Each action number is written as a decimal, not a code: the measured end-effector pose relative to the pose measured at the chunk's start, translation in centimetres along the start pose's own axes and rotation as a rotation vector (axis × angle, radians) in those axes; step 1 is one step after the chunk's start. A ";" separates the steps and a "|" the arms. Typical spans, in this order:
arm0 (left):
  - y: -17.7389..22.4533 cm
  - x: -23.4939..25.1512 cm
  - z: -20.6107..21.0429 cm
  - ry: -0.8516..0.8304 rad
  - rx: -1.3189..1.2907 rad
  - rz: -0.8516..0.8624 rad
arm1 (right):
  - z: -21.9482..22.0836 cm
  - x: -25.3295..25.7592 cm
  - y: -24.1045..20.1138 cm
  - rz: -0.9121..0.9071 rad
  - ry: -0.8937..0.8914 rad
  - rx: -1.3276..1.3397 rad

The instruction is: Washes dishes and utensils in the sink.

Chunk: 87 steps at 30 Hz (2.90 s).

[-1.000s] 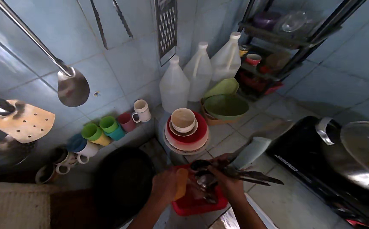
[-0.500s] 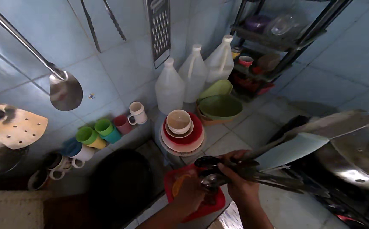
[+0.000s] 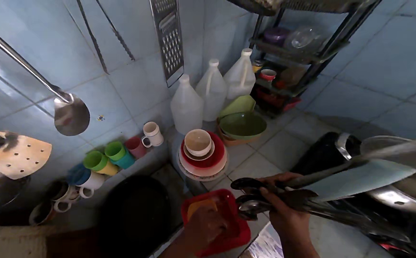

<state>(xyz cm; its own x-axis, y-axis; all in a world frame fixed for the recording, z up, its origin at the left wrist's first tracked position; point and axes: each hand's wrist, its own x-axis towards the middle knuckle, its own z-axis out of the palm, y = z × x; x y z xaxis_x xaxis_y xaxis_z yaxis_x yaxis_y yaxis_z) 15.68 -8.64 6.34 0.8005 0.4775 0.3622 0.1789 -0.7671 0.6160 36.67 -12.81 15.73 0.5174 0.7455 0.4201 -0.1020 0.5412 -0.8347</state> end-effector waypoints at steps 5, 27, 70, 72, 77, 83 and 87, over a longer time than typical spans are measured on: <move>-0.7 -2.1 -6.4 0.582 -0.403 -0.509 | -0.3 -0.6 0.6 0.074 -0.056 0.057; 1.4 2.3 -3.7 0.451 -0.956 -0.873 | 2.9 -3.0 4.8 0.347 -0.104 0.175; -21.8 -18.8 1.9 0.812 -0.991 -1.582 | 1.6 -2.7 3.4 0.443 -0.322 0.036; -21.0 -18.3 1.3 0.886 -1.197 -1.480 | 1.9 -2.7 3.2 0.453 -0.303 0.014; -20.9 -16.6 -2.3 1.007 -1.180 -1.342 | 2.1 -2.7 3.8 0.454 -0.305 0.026; -21.7 -21.3 -8.7 0.391 0.088 -1.612 | 1.5 -2.6 3.3 0.426 -0.312 0.045; -20.1 -24.6 -9.6 0.000 0.248 -1.749 | 0.8 -2.7 3.4 0.452 -0.280 0.061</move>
<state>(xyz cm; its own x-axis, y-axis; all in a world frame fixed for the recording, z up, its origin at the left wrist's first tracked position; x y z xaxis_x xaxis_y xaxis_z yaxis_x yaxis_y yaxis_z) -13.06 -0.87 -8.23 -0.4054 0.7344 -0.5443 0.8214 0.5540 0.1358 34.20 -12.64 12.01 0.1646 0.9803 0.1090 -0.3160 0.1571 -0.9357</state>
